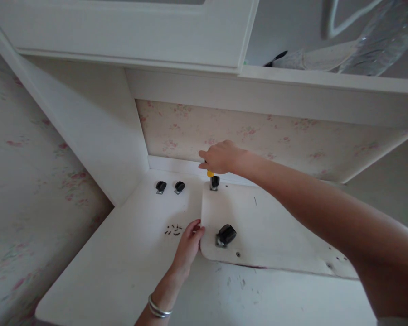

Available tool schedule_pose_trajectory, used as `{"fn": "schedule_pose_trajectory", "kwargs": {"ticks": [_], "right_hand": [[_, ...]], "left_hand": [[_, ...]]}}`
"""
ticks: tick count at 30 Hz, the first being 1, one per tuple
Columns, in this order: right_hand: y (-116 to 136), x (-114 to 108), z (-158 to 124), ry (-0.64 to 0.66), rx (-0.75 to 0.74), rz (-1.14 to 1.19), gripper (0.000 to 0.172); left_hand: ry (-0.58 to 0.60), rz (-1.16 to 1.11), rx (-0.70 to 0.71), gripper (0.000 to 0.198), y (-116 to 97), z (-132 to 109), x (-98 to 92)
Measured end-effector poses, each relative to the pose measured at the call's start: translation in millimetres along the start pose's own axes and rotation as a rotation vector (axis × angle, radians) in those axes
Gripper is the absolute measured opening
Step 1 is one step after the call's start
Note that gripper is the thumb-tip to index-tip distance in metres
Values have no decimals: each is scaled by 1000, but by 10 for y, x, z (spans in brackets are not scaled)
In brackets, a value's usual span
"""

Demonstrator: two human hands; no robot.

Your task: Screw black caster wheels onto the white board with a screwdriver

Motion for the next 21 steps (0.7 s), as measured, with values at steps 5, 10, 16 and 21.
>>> {"fn": "schedule_pose_trajectory", "kwargs": {"ticks": [5, 10, 16, 21], "right_hand": [[-48, 49, -43, 45, 18, 38, 52], [-38, 35, -46, 60, 31, 30, 52], [-78, -24, -41, 51, 61, 1, 50], [-137, -24, -85, 36, 80, -3, 52]], "left_hand": [[84, 178, 82, 37, -219, 223, -57], [3, 476, 514, 29, -1098, 597, -145], [81, 735, 910, 36, -2025, 817, 455], [97, 790, 887, 24, -2088, 1066, 714]]}}
Point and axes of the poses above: each hand's wrist, its own z-axis towards the middle knuckle, its own x-axis out of the palm, y = z × x, the point moved 10 cm from there along z, towards the middle knuckle, and after that the axes turned 7 degrees about x, right-handed, at the moved point
